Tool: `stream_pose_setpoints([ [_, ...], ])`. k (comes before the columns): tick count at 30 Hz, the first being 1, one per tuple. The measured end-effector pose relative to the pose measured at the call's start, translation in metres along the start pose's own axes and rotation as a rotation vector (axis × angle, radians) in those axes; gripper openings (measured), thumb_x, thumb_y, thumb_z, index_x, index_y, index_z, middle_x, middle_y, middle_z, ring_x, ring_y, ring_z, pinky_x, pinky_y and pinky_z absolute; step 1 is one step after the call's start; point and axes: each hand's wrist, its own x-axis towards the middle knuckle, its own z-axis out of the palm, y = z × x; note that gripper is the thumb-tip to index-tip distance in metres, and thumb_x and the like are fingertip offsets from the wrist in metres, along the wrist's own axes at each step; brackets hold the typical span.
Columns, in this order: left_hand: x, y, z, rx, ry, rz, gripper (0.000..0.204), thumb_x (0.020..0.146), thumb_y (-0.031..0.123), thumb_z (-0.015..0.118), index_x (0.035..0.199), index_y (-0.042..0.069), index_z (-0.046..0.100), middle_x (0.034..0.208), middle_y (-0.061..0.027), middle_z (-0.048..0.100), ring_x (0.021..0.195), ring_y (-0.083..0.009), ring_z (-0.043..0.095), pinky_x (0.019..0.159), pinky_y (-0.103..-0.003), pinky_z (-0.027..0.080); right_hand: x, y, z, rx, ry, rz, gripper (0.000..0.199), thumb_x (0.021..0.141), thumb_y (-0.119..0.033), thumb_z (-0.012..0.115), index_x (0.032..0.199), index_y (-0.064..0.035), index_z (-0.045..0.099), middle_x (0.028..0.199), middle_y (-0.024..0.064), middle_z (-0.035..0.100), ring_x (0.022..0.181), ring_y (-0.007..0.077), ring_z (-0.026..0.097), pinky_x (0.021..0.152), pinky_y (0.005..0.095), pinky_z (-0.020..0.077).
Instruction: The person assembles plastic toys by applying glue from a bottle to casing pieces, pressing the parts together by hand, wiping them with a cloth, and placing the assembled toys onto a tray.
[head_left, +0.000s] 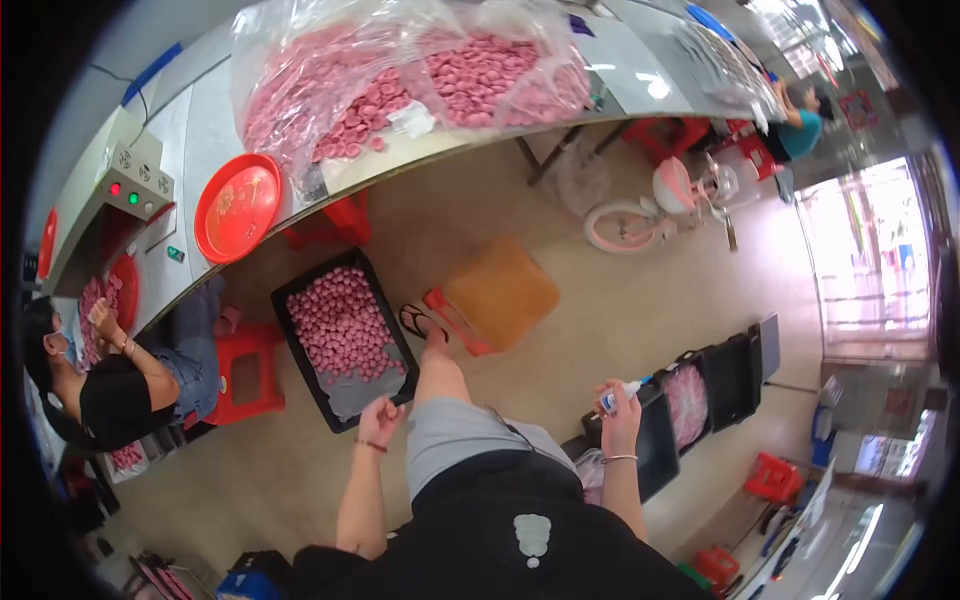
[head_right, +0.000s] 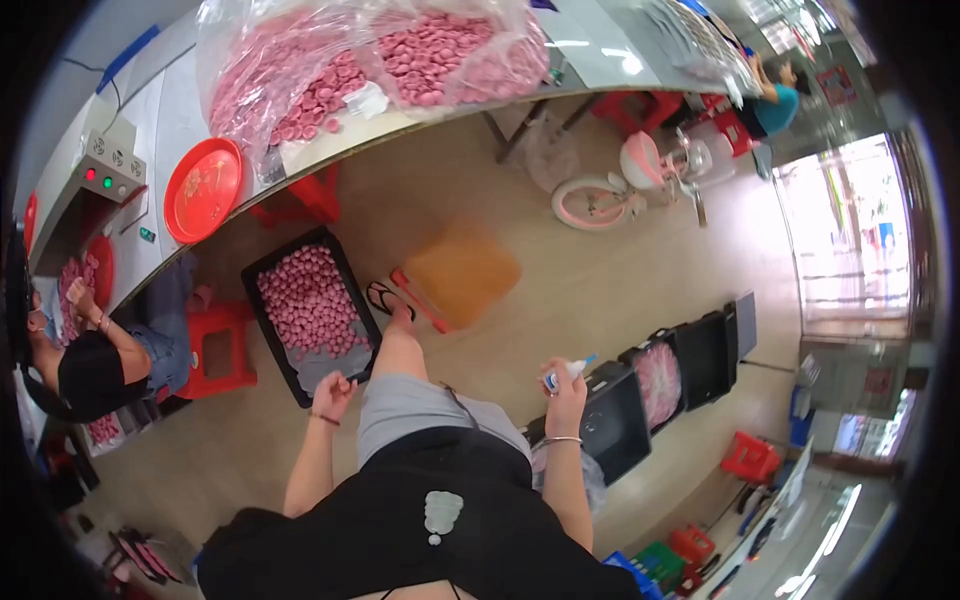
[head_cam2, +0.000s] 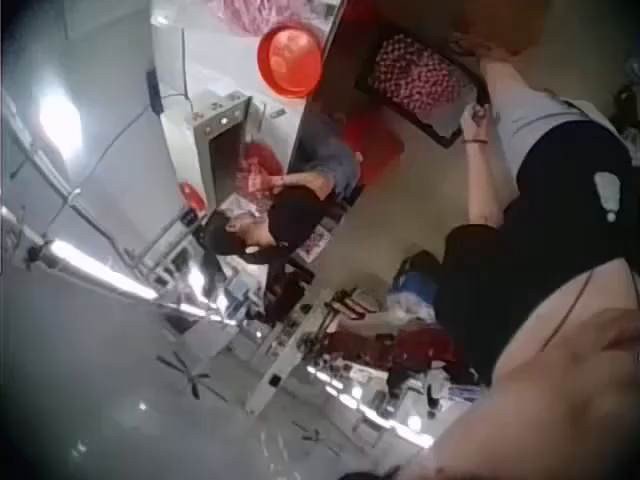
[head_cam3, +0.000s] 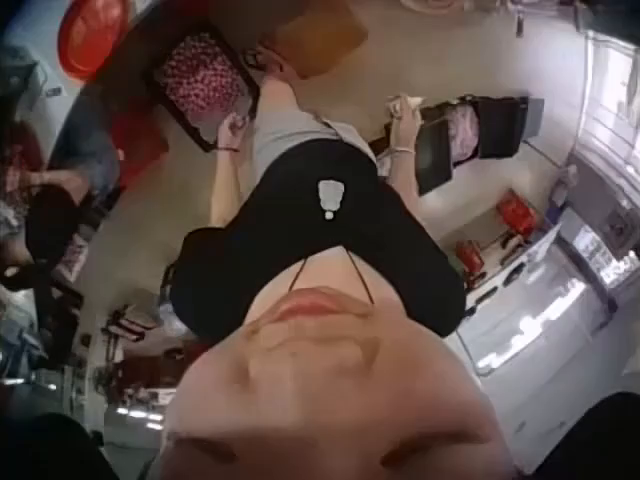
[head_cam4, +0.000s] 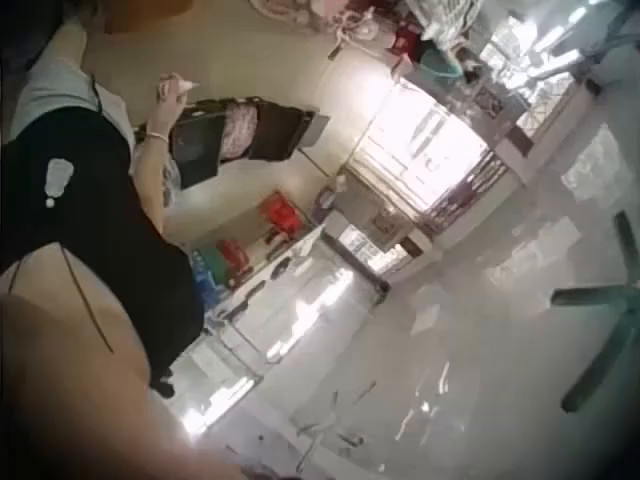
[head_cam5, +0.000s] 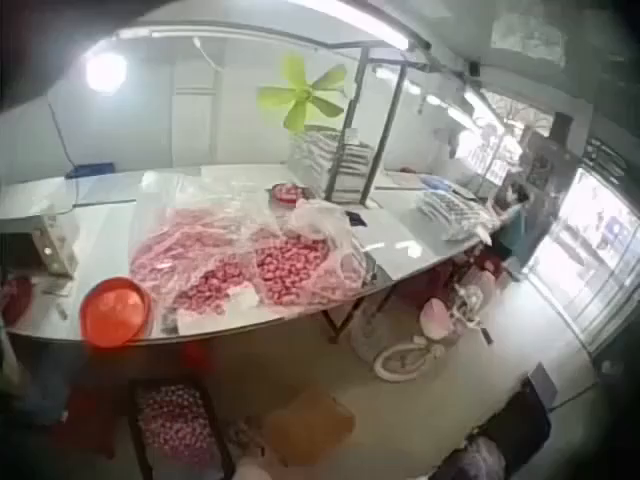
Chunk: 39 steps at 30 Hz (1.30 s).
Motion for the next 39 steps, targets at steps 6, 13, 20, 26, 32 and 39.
stream_pose_setpoints([
  [6, 0.098, 0.102, 0.056, 0.003, -0.104, -0.020, 0.013, 0.084, 0.008, 0.045, 0.084, -0.002, 0.054, 0.067, -0.0059, 0.055, 0.061, -0.0137, 0.052, 0.078, -0.035, 0.048, 0.059, -0.035, 0.102, -0.062, 0.052, 0.087, 0.018, 0.086, -0.020, 0.051, 0.093, -0.0046, 0.053, 0.079, 0.0057, 0.057, 0.062, 0.0130, 0.054, 0.052, 0.0236, 0.0401],
  [13, 0.119, 0.156, 0.068, 0.076, -0.054, -0.068, 0.014, 0.082, 0.004, 0.045, 0.090, -0.003, 0.054, 0.072, -0.0069, 0.057, 0.063, -0.0145, 0.053, 0.082, -0.036, 0.047, 0.102, -0.042, 0.155, -0.134, -0.001, 0.082, 0.017, 0.086, -0.021, 0.051, 0.094, -0.0064, 0.054, 0.081, 0.0054, 0.059, 0.064, 0.0122, 0.055, 0.052, 0.0223, 0.0399],
  [20, 0.151, 0.143, 0.050, -0.278, 0.022, -0.008, 0.018, 0.080, 0.009, 0.052, 0.096, 0.001, 0.055, 0.075, -0.0057, 0.059, 0.068, -0.0154, 0.054, 0.084, -0.036, 0.046, 0.125, -0.057, 0.172, -0.300, 0.018, 0.137, 0.018, 0.084, -0.023, 0.053, 0.094, -0.0080, 0.054, 0.079, 0.0035, 0.059, 0.062, 0.0116, 0.055, 0.053, 0.0218, 0.0392],
  [26, 0.168, 0.158, 0.091, 0.099, -0.046, -0.155, 0.022, 0.083, 0.009, 0.047, 0.102, 0.000, 0.054, 0.086, -0.0073, 0.061, 0.073, -0.0135, 0.056, 0.077, -0.029, 0.047, 0.136, -0.078, 0.200, -0.322, 0.039, 0.089, 0.020, 0.084, -0.023, 0.055, 0.095, -0.0063, 0.054, 0.079, 0.0044, 0.060, 0.062, 0.0111, 0.055, 0.053, 0.0212, 0.0395],
  [32, 0.184, 0.205, 0.120, 0.396, -0.064, -0.121, 0.023, 0.083, 0.009, 0.046, 0.104, 0.005, 0.054, 0.091, -0.0046, 0.061, 0.074, -0.0100, 0.056, 0.069, -0.022, 0.045, 0.146, -0.081, 0.237, -0.364, -0.044, 0.018, 0.024, 0.085, -0.023, 0.055, 0.096, -0.0026, 0.054, 0.081, 0.0068, 0.061, 0.064, 0.0113, 0.056, 0.052, 0.0209, 0.0404],
  [39, 0.279, 0.208, 0.199, 0.919, -0.304, -0.135, 0.021, 0.082, 0.008, 0.049, 0.102, 0.004, 0.056, 0.093, -0.0038, 0.061, 0.078, -0.0092, 0.055, 0.068, -0.021, 0.043, 0.158, -0.075, 0.186, -0.220, 0.211, -0.121, 0.024, 0.087, -0.020, 0.051, 0.099, 0.0001, 0.052, 0.082, 0.0075, 0.059, 0.058, 0.0089, 0.050, 0.046, 0.0190, 0.0355],
])
